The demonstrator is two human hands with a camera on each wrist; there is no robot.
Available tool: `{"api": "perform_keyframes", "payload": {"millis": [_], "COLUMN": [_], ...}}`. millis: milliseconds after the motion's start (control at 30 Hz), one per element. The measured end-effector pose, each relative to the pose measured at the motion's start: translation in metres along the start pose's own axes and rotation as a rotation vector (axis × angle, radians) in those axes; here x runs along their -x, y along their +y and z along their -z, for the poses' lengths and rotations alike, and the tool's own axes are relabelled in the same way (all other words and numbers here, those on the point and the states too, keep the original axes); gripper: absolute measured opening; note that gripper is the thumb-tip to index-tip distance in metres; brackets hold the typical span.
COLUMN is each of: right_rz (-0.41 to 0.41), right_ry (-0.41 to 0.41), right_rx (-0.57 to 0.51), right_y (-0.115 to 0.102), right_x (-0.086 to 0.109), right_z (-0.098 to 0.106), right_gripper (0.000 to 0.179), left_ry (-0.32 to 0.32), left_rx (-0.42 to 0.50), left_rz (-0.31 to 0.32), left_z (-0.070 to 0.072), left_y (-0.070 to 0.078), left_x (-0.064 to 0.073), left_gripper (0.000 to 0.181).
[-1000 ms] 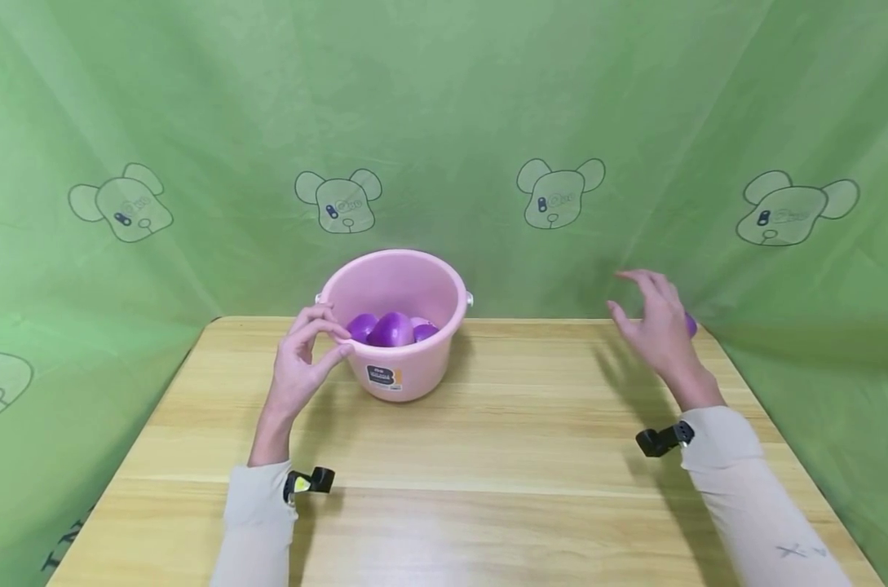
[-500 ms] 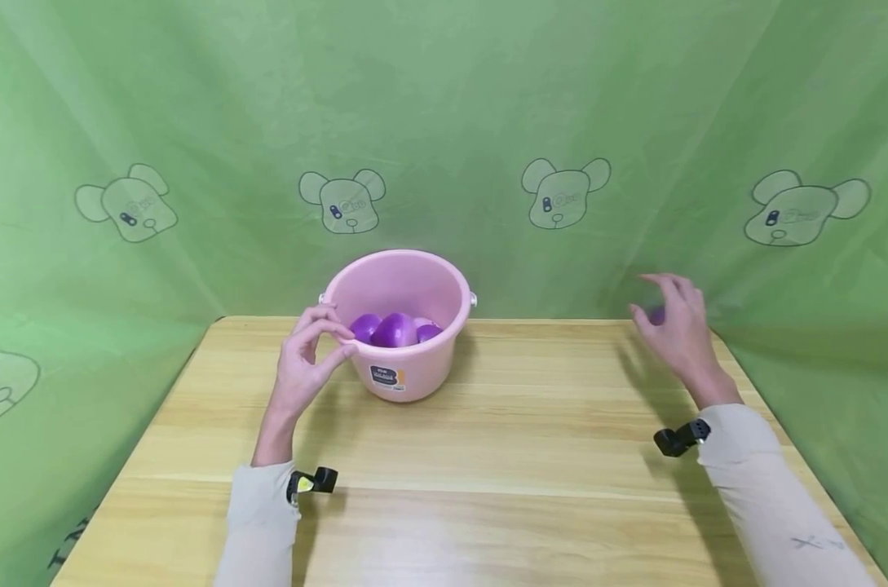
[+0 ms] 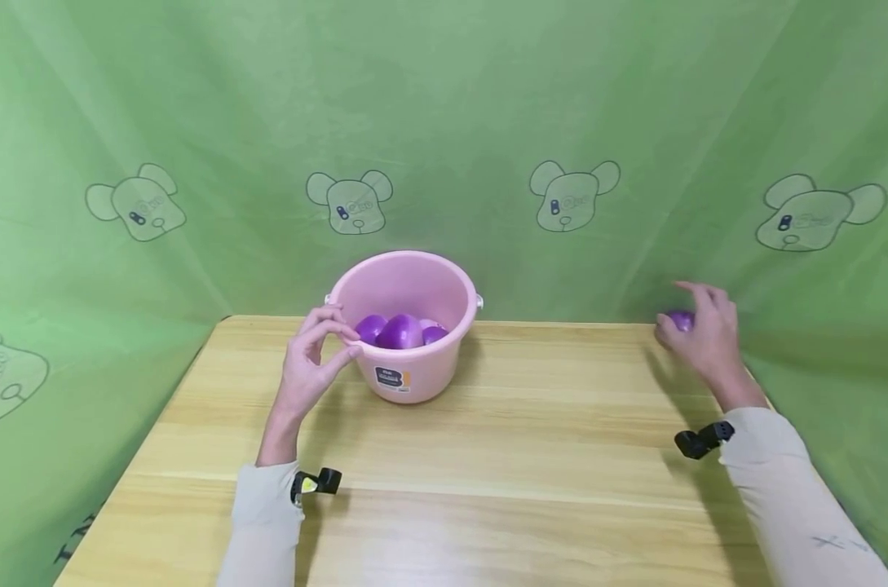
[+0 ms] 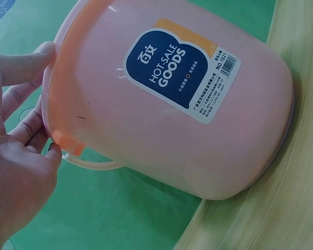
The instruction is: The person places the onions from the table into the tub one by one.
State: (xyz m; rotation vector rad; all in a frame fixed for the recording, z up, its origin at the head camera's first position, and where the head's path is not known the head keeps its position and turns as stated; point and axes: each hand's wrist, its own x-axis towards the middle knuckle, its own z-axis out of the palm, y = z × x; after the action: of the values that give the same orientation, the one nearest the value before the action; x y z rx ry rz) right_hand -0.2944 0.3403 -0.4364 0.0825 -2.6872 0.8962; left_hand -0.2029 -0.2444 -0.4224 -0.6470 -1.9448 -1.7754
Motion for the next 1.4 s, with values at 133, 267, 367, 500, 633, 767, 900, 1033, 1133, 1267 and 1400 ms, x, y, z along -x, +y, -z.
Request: {"api": "perform_keyframes", "payload": {"millis": [133,267,367,500,633,767,900,1033,1133,1267,1400], "right_rz": [-0.018,-0.035,-0.055,-0.092,-0.121,-0.133,-0.145,-0.158,-0.165,-0.173,-0.166], "right_ry": [-0.015,-0.040,-0.060,-0.088,-0.110,-0.123,-0.128,-0.135,-0.148,-0.155,-0.154], "right_rx": [0.005,0.015,0.020,0.020,0.021,0.022,0.032,0.040,0.037,0.028,0.030], "right_y": [0.009,0.016,0.022,0.031,0.041,0.047,0.051,0.053,0.053,0.057,0.062], "right_x": [-0.001,-0.001,0.000,0.001,0.001,0.000,-0.003,-0.006,-0.009,-0.012,-0.010], "right_z": [0.001,0.001,0.000,-0.002,-0.001,-0.001,-0.002,-0.004,-0.007,-0.011,-0.013], "right_gripper": [0.075,0.079,0.082,0.085,0.087,0.088,0.090,0.092,0.095,0.098,0.096], "left_ry": [-0.002,-0.009,-0.015,-0.019,-0.021,-0.023,-0.022,-0.020,-0.014,-0.010,-0.015], "left_rx": [0.000,0.008,0.020,0.034,0.039,0.038,0.038,0.032,0.027,0.028,0.029], "left_rz": [0.004,-0.003,-0.010,-0.012,-0.019,-0.031,-0.032,-0.029,-0.028,-0.025,-0.030], "left_z": [0.000,0.002,0.003,0.003,0.001,0.000,0.000,0.001,0.002,0.003,0.003], "left_y": [0.000,0.000,-0.001,-0.003,-0.004,-0.005,-0.004,-0.004,-0.004,-0.004,-0.004], "left_x": [-0.001,-0.001,0.000,0.000,-0.001,-0.002,-0.001,-0.002,-0.002,-0.002,-0.001], "left_gripper": [0.018,0.017,0.017,0.017,0.017,0.018,0.018,0.017,0.018,0.018,0.018]}}
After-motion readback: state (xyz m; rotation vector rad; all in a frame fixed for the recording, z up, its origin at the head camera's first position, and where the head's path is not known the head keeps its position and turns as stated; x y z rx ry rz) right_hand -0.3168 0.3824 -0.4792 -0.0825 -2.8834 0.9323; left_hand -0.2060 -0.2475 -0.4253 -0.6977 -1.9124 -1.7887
